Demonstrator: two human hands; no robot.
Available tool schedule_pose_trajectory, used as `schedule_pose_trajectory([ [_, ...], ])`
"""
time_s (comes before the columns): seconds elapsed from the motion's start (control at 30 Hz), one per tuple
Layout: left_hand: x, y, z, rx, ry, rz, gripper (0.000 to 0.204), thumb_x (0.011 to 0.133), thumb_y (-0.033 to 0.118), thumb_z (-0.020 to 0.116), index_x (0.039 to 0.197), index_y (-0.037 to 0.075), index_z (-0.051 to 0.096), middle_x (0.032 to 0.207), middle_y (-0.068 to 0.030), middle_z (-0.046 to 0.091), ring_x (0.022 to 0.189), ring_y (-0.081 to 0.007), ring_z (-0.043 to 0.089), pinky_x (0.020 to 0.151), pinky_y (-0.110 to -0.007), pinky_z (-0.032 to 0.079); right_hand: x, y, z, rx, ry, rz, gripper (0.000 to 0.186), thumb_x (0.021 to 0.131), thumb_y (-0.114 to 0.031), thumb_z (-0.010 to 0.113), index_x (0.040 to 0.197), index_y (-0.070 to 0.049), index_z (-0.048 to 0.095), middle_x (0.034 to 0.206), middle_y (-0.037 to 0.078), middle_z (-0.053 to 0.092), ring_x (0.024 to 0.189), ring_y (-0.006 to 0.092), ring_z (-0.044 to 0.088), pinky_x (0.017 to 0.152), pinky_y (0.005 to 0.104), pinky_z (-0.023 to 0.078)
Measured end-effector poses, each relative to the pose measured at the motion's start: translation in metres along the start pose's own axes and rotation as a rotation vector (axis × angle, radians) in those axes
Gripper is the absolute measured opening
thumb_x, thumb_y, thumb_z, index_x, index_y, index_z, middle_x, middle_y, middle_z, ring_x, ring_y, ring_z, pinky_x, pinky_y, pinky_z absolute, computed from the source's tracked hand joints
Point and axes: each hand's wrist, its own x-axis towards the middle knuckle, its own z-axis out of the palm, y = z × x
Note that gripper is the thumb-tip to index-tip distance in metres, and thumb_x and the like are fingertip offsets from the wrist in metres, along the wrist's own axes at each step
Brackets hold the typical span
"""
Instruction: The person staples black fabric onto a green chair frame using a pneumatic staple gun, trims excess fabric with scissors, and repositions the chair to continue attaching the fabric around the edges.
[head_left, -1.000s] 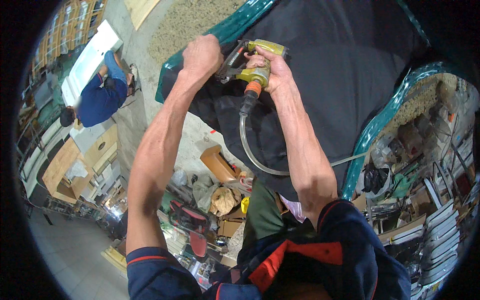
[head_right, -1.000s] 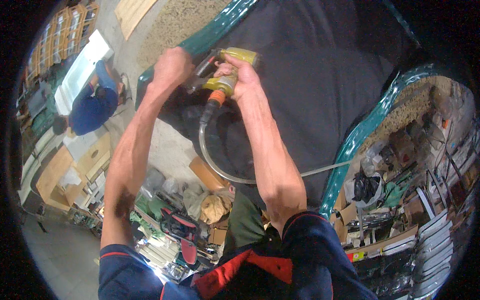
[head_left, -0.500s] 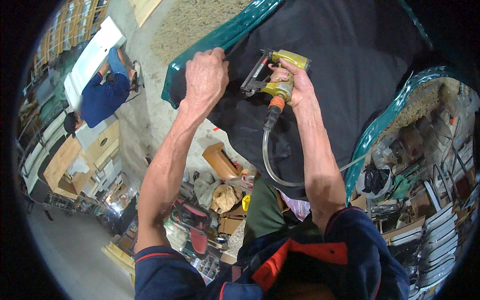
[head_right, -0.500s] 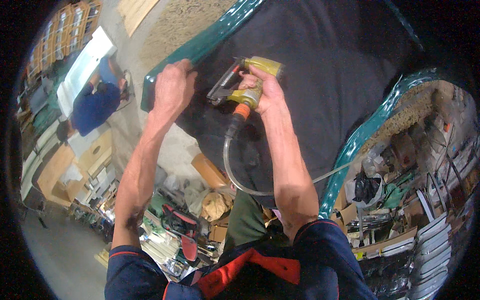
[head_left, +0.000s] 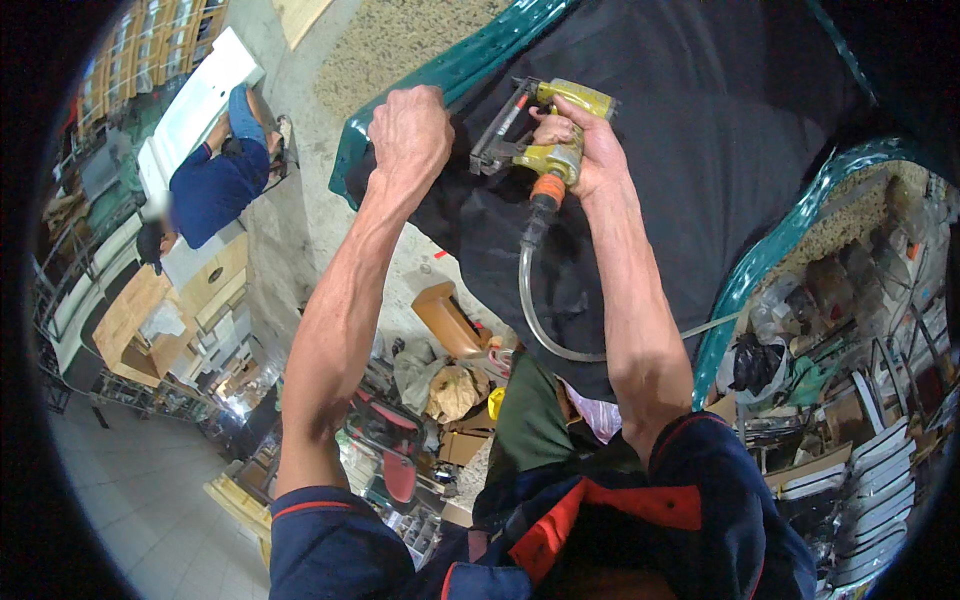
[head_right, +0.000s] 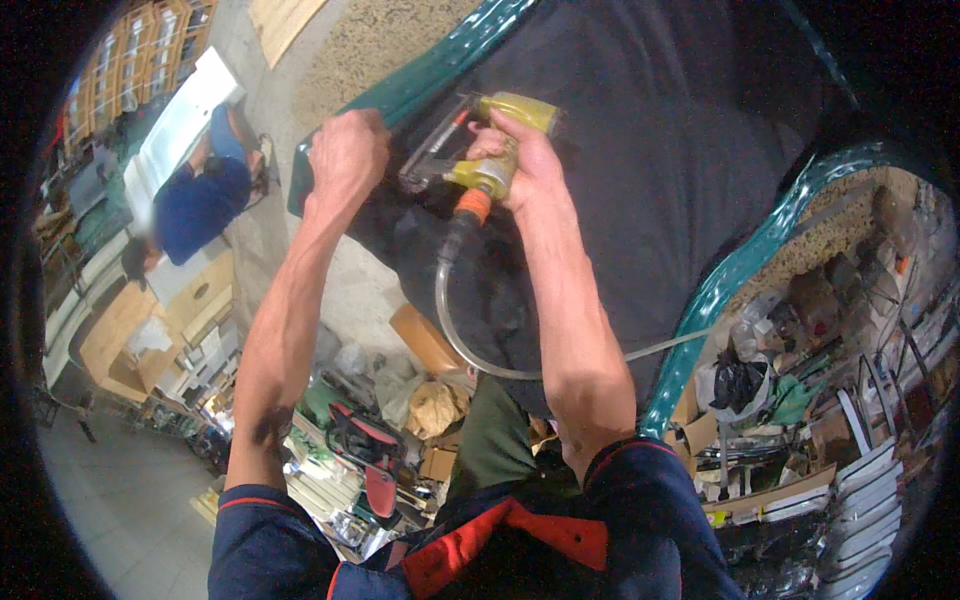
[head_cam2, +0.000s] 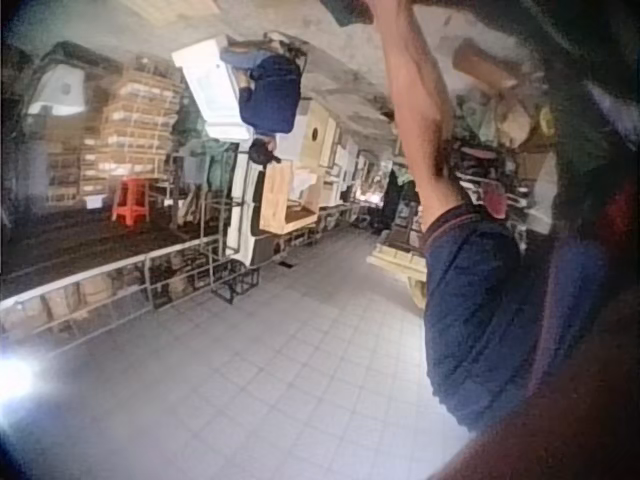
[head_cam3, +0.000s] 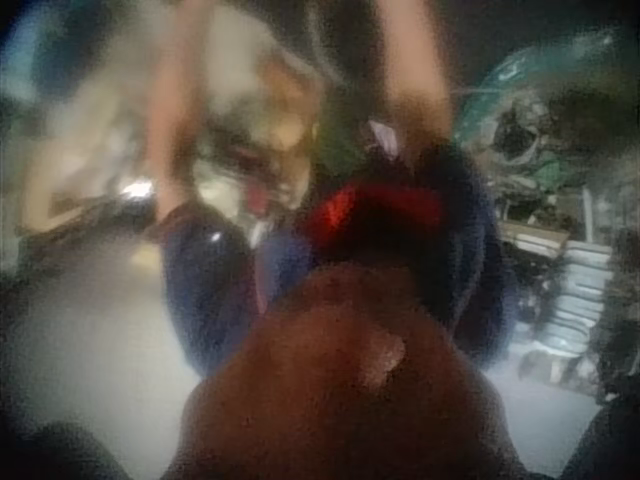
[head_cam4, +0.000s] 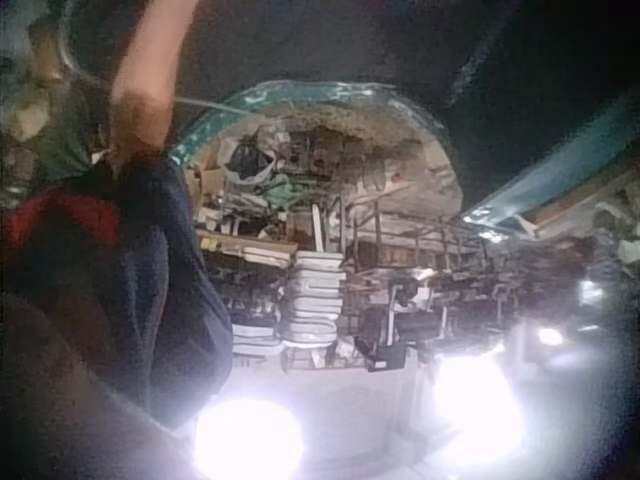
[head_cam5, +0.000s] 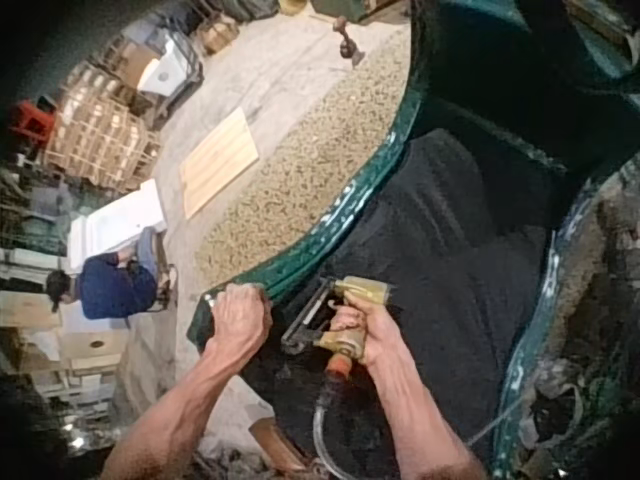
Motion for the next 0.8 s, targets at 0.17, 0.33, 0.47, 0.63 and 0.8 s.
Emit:
schedule_pose_trajectory([
  [0.17,0.012,-0.005,0.010,0.102,-0.076,-0.024,0.019,0.085,0.012,0.064,0.094,0.002,0.077,0.098,-0.0269,0.073,0.094,-0.0476,0.071,0.082,-0.055,0.056,0.022,0.012,0.007,-0.118,0.036,-0.024,0.036,0.102,-0.011,0.062,0.120,0.016,0.049,0.070,0.000,0.046,0.059,0.0088,0.047,0.055,0.0259,0.046],
  [0.33,0.017,-0.011,0.018,0.071,-0.053,0.013,0.019,0.085,0.015,0.065,0.092,0.001,0.077,0.092,-0.0263,0.073,0.092,-0.0452,0.072,0.082,-0.055,0.057,0.033,0.018,0.001,-0.057,0.086,0.012,0.036,0.102,-0.011,0.062,0.121,0.016,0.049,0.071,0.000,0.046,0.060,0.0096,0.048,0.055,0.0263,0.047],
  [0.47,0.018,-0.016,0.015,0.054,-0.059,0.009,0.017,0.083,0.017,0.070,0.090,0.003,0.078,0.090,-0.0250,0.073,0.090,-0.0424,0.073,0.082,-0.052,0.057,0.037,0.024,-0.007,-0.019,0.072,0.001,0.029,0.102,-0.010,0.062,0.116,0.012,0.050,0.070,0.000,0.046,0.060,0.0097,0.048,0.054,0.0263,0.047],
  [0.63,0.009,-0.028,0.003,-0.067,-0.111,-0.030,0.018,0.077,0.017,0.080,0.090,0.005,0.079,0.089,-0.0222,0.074,0.087,-0.0402,0.073,0.081,-0.048,0.057,0.041,0.035,-0.006,-0.031,0.063,-0.023,0.024,0.102,-0.011,0.062,0.111,0.008,0.050,0.068,-0.002,0.044,0.057,0.0092,0.046,0.053,0.0259,0.046],
  [0.8,0.007,-0.030,0.002,-0.021,-0.073,-0.047,0.017,0.078,0.017,0.080,0.091,0.006,0.080,0.088,-0.0209,0.075,0.087,-0.0386,0.074,0.081,-0.047,0.058,0.016,0.046,-0.002,-0.047,0.069,-0.016,0.026,0.103,-0.013,0.061,0.112,0.009,0.051,0.066,-0.002,0.044,0.056,0.0091,0.047,0.054,0.0262,0.047],
])
